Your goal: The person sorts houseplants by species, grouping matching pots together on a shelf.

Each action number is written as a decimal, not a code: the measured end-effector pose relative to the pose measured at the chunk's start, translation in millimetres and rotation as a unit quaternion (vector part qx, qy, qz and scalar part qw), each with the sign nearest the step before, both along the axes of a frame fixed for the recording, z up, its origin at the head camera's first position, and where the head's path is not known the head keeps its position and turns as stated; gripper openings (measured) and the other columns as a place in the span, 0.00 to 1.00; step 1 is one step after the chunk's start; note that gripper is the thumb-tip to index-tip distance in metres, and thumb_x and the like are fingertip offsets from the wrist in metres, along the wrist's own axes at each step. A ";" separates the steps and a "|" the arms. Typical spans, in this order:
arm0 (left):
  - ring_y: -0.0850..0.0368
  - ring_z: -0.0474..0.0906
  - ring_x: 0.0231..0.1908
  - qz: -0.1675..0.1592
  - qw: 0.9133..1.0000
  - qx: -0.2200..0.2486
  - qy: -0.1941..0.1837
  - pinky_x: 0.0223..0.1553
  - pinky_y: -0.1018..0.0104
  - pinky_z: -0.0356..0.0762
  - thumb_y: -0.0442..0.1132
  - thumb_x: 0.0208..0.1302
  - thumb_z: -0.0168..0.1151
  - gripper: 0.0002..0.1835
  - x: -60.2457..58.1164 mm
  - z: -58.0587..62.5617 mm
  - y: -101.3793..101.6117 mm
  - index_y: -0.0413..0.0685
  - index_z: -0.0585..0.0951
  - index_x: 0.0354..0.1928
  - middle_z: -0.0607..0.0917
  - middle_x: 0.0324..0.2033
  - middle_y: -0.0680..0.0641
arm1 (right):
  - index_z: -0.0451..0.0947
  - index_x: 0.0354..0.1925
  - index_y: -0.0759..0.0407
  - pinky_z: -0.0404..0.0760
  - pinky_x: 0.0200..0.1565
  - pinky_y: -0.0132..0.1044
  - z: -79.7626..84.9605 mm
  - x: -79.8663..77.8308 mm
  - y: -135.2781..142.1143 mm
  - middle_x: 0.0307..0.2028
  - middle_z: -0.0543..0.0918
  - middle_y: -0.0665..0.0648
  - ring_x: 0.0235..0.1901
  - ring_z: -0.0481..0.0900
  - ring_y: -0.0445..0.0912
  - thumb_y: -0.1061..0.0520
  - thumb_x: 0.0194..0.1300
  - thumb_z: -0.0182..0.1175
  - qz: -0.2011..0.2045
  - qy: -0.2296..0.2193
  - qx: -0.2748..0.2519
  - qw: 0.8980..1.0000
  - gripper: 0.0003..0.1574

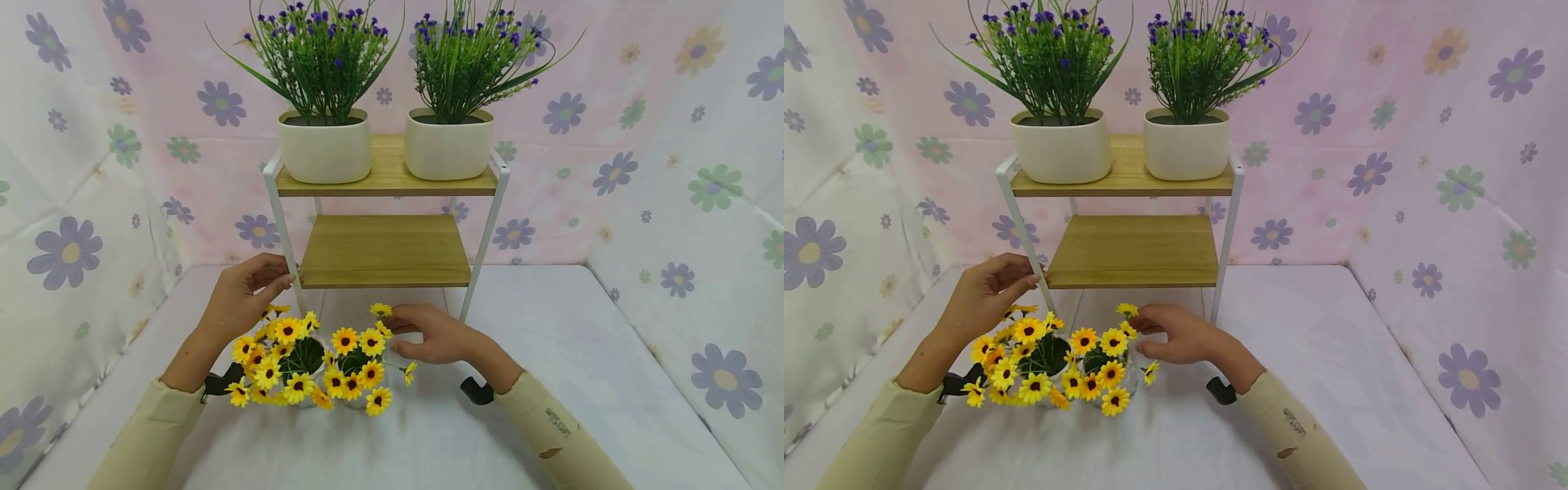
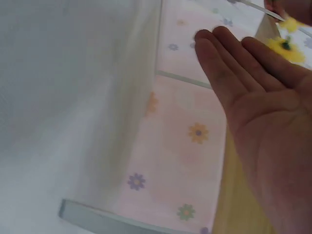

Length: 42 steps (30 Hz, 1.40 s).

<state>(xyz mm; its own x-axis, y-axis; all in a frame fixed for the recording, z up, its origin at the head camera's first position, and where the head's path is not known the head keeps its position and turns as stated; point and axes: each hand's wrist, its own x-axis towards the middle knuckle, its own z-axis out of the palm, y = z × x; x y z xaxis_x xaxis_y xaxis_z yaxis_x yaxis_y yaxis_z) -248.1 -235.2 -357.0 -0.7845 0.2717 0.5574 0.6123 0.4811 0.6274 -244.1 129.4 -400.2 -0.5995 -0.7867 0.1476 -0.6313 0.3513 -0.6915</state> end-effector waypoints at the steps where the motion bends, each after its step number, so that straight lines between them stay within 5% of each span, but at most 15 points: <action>1: 0.77 0.85 0.44 0.000 1.000 0.000 0.001 0.50 0.82 0.81 0.27 0.73 0.65 0.10 -0.2 -0.1 0.1 0.38 0.84 0.54 0.91 0.44 0.41 | 0.76 0.64 0.60 0.80 0.66 0.40 -2.0 -0.2 -1.1 0.63 0.82 0.56 0.62 0.83 0.47 0.55 0.75 0.63 0.005 -0.008 0.010 1.000 0.24; 5: 0.77 0.85 0.44 -0.002 1.000 0.001 0.003 0.50 0.82 0.81 0.27 0.73 0.65 0.10 -0.6 -0.2 0.2 0.38 0.84 0.54 0.91 0.44 0.41 | 0.75 0.66 0.56 0.79 0.68 0.39 -11.0 0.4 -6.1 0.62 0.81 0.50 0.63 0.82 0.42 0.50 0.73 0.68 0.024 -0.047 0.036 0.998 0.29; 14: 0.76 0.85 0.44 -0.003 1.000 0.004 0.000 0.50 0.82 0.81 0.27 0.73 0.65 0.10 0.1 0.3 0.6 0.38 0.84 0.54 0.91 0.44 0.40 | 0.68 0.72 0.55 0.74 0.71 0.35 -28.4 4.4 -22.0 0.66 0.77 0.50 0.67 0.76 0.39 0.57 0.65 0.76 0.086 -0.096 -0.023 0.991 0.42; 31: 0.75 0.86 0.44 -0.006 1.000 0.010 -0.001 0.49 0.81 0.82 0.26 0.73 0.65 0.11 -0.2 0.2 0.8 0.37 0.84 0.54 0.91 0.44 0.39 | 0.67 0.73 0.60 0.75 0.71 0.36 -40.8 11.8 -32.2 0.67 0.76 0.58 0.67 0.74 0.43 0.62 0.66 0.73 0.073 -0.077 -0.060 0.992 0.42; 42: 0.75 0.86 0.44 -0.006 1.000 0.009 -0.004 0.50 0.82 0.81 0.26 0.73 0.65 0.11 0.1 0.7 0.8 0.36 0.84 0.54 0.91 0.44 0.39 | 0.62 0.76 0.61 0.69 0.75 0.39 -40.6 14.6 -29.6 0.71 0.71 0.60 0.72 0.70 0.45 0.66 0.68 0.68 0.103 -0.084 -0.069 0.989 0.43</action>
